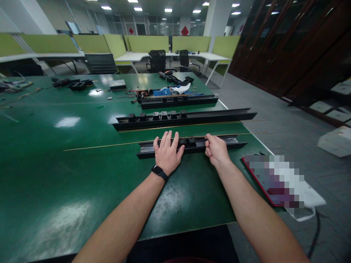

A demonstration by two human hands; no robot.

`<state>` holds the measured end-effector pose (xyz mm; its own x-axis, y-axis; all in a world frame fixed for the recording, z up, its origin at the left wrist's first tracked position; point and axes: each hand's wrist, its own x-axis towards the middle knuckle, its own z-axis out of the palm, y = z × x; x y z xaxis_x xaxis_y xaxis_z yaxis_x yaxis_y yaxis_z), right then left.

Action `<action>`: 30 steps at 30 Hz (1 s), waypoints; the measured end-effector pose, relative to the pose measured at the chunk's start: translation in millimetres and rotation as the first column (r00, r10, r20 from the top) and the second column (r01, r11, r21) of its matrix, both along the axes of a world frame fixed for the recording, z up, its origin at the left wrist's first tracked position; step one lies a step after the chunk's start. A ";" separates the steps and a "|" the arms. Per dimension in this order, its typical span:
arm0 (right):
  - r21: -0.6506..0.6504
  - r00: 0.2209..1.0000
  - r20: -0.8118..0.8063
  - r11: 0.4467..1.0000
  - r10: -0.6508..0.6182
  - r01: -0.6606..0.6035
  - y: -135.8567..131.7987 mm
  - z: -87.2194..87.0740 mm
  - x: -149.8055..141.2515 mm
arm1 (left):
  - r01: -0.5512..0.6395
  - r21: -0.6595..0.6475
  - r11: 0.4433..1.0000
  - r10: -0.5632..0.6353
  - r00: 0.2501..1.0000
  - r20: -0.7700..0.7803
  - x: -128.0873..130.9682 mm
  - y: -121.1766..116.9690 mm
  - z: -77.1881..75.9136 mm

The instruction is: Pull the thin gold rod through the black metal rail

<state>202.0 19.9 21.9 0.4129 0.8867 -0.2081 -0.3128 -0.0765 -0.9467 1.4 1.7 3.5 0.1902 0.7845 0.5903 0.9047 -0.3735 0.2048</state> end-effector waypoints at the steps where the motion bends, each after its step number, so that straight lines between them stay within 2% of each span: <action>1: 0.000 1.000 0.002 1.000 -0.003 0.003 0.3 -0.3 0.1 | -0.001 -0.002 1.000 0.001 1.000 -0.002 0.0 0.0 0.1; 14: -0.001 1.000 0.010 1.000 0.024 -0.024 -0.6 1.3 -1.9 | -0.001 -0.002 1.000 0.001 1.000 -0.008 0.1 -0.2 0.5; 30: -0.005 1.000 0.009 1.000 0.000 0.000 -0.1 2.4 -1.5 | 0.003 -0.004 1.000 -0.003 1.000 -0.004 0.0 -0.4 1.0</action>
<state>200.4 19.7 24.3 0.4148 0.8856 -0.2091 -0.3040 -0.0817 -0.9492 1.5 1.3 4.5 0.1945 0.7861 0.5867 0.9045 -0.3752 0.2029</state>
